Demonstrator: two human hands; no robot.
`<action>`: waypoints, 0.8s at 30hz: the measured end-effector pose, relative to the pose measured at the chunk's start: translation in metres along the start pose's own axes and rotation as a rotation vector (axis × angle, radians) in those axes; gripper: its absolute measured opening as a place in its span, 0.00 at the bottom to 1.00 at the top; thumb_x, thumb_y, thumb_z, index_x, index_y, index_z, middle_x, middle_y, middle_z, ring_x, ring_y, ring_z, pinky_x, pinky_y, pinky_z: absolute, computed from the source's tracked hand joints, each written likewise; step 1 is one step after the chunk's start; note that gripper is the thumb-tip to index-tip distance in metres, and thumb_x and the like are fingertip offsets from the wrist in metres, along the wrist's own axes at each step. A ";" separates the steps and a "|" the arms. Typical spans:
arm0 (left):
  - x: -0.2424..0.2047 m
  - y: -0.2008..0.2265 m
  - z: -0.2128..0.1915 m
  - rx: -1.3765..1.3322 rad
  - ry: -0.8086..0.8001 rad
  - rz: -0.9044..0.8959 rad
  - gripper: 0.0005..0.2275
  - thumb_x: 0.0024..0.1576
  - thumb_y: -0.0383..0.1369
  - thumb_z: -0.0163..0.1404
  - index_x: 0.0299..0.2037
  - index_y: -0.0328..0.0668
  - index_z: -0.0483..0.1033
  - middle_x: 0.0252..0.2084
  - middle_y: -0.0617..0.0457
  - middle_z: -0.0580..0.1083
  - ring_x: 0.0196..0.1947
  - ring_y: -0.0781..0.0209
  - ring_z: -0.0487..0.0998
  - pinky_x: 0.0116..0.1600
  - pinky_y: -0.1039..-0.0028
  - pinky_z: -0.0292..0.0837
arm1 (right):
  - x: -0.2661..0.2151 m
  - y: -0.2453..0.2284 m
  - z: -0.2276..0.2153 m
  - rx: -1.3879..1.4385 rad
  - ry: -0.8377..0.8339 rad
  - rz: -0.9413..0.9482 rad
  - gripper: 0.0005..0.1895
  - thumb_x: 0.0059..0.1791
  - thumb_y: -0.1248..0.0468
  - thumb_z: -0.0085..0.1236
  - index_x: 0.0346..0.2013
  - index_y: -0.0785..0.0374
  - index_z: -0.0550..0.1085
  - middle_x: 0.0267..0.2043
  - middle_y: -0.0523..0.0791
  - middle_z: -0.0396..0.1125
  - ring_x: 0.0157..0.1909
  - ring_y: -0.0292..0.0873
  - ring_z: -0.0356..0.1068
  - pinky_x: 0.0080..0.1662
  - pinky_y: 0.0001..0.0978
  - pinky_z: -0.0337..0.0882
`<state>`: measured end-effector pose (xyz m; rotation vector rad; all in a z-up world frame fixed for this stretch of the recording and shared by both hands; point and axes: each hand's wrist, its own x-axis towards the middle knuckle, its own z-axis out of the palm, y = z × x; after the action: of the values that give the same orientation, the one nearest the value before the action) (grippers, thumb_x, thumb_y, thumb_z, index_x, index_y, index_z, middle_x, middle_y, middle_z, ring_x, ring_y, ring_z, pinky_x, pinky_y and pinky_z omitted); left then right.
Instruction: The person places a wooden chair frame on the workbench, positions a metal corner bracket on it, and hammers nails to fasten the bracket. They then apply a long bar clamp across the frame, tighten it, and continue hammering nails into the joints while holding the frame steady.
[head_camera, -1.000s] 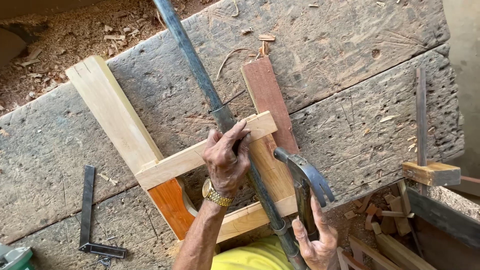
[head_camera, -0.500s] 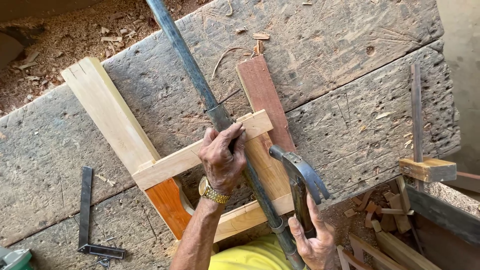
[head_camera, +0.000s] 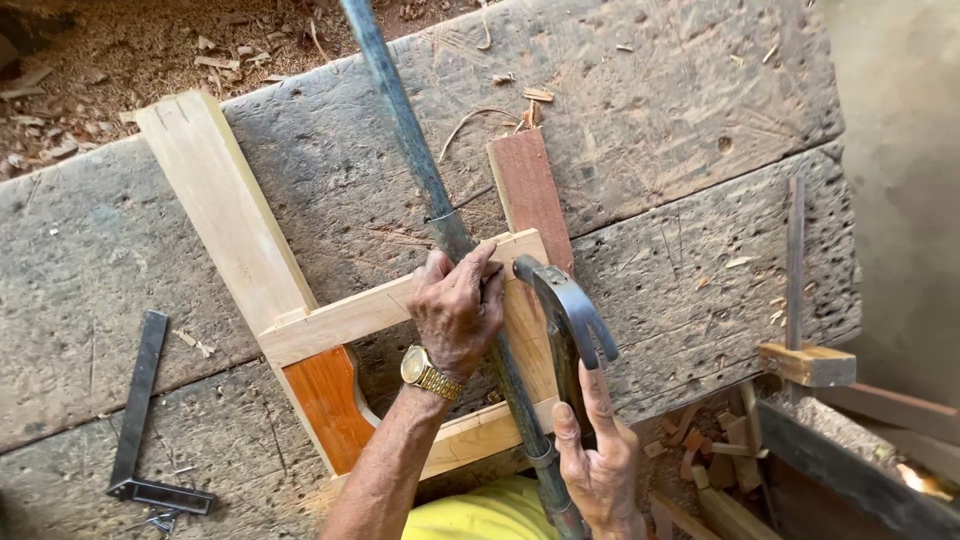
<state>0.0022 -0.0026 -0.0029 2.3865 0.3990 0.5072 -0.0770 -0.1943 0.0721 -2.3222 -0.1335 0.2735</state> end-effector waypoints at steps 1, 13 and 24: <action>0.000 0.001 0.000 -0.003 0.011 -0.008 0.14 0.49 0.28 0.63 0.46 0.44 0.81 0.29 0.63 0.81 0.26 0.64 0.67 0.34 0.73 0.64 | 0.002 -0.005 -0.002 -0.007 -0.006 -0.010 0.31 0.48 0.68 0.56 0.67 0.58 0.63 0.67 0.52 0.65 0.31 0.38 0.77 0.30 0.28 0.75; 0.000 -0.003 0.008 0.001 0.001 -0.027 0.15 0.52 0.31 0.60 0.49 0.40 0.78 0.30 0.61 0.81 0.31 0.61 0.69 0.36 0.68 0.61 | 0.015 -0.011 -0.009 -0.153 -0.068 -0.172 0.30 0.49 0.67 0.55 0.66 0.60 0.64 0.65 0.57 0.65 0.60 0.56 0.73 0.51 0.38 0.81; -0.011 -0.006 0.012 0.016 0.010 -0.009 0.18 0.51 0.31 0.63 0.51 0.40 0.77 0.30 0.61 0.82 0.30 0.62 0.68 0.35 0.69 0.62 | -0.006 -0.013 -0.008 -0.082 0.010 -0.110 0.28 0.50 0.64 0.55 0.66 0.58 0.65 0.17 0.41 0.69 0.15 0.31 0.60 0.18 0.26 0.60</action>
<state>-0.0028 -0.0091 -0.0183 2.3977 0.4191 0.5135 -0.0808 -0.1918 0.0881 -2.3872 -0.2710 0.2051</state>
